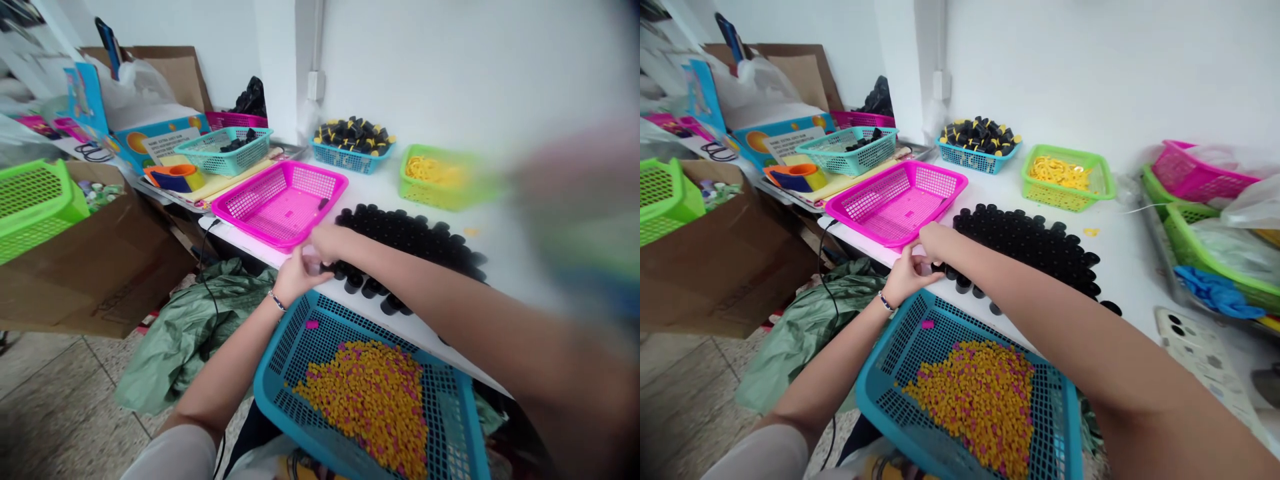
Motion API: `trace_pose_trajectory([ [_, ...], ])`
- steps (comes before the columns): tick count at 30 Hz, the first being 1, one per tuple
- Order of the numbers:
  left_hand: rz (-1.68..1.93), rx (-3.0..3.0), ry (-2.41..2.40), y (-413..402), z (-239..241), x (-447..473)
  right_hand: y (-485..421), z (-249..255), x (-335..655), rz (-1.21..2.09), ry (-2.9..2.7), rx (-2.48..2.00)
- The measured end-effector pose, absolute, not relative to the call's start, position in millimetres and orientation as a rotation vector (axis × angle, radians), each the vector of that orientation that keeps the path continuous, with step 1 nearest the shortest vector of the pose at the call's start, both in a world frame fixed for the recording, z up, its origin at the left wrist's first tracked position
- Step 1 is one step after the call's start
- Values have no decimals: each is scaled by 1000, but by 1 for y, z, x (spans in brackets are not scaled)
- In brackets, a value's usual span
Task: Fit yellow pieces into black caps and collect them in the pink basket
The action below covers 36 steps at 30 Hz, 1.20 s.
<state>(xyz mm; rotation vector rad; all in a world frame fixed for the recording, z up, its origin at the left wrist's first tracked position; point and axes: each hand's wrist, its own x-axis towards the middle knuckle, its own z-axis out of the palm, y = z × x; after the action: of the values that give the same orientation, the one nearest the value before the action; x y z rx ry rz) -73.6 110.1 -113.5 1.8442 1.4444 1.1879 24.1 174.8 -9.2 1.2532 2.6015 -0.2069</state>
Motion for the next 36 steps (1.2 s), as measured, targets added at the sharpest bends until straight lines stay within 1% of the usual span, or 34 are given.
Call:
trace_pose_trajectory([
  [6, 1183, 1851, 1486, 109, -115, -74, 176, -3, 34, -300, 2646, 1267],
  [9, 1197, 1896, 1498, 108, -114, -74, 175, 10, 50, -350, 2695, 1305],
  [11, 1179, 1988, 1486, 107, -112, -74, 166, 25, 65, -355, 2804, 1420],
  [15, 1139, 2210, 1424, 106, -108, -76, 114, 57, 100, -453, 3154, 1809],
  [17, 1126, 2279, 1409, 105, -107, -76, 76, 64, 120, -460, 3213, 1863],
  [19, 1115, 2324, 1386, 105, -107, -76, 38, 60, 140, -601, 3198, 1821],
  [21, 1133, 2358, 1330, 106, -108, -76, 5, 44, 158, -781, 3100, 1831],
  [23, 1156, 2382, 1268, 106, -108, -75, -22, 18, 173, -956, 2970, 1883],
  [26, 1151, 2401, 1236, 106, -108, -74, -53, -34, 186, -1159, 2720, 2002],
  [28, 1143, 2409, 1240, 106, -107, -74, -71, -71, 190, -1257, 2585, 1913],
  [30, 1147, 2418, 1247, 107, -107, -73, -88, -103, 195, -1250, 2546, 1728],
  [32, 1152, 2425, 1250, 107, -107, -72, -100, -126, 203, -1116, 2514, 1596],
  [34, 1160, 2437, 1247, 107, -107, -71, -108, -136, 212, -979, 2490, 1559],
  [36, 1160, 2445, 1252, 105, -107, -71, -109, -134, 218, -934, 2519, 1562],
])
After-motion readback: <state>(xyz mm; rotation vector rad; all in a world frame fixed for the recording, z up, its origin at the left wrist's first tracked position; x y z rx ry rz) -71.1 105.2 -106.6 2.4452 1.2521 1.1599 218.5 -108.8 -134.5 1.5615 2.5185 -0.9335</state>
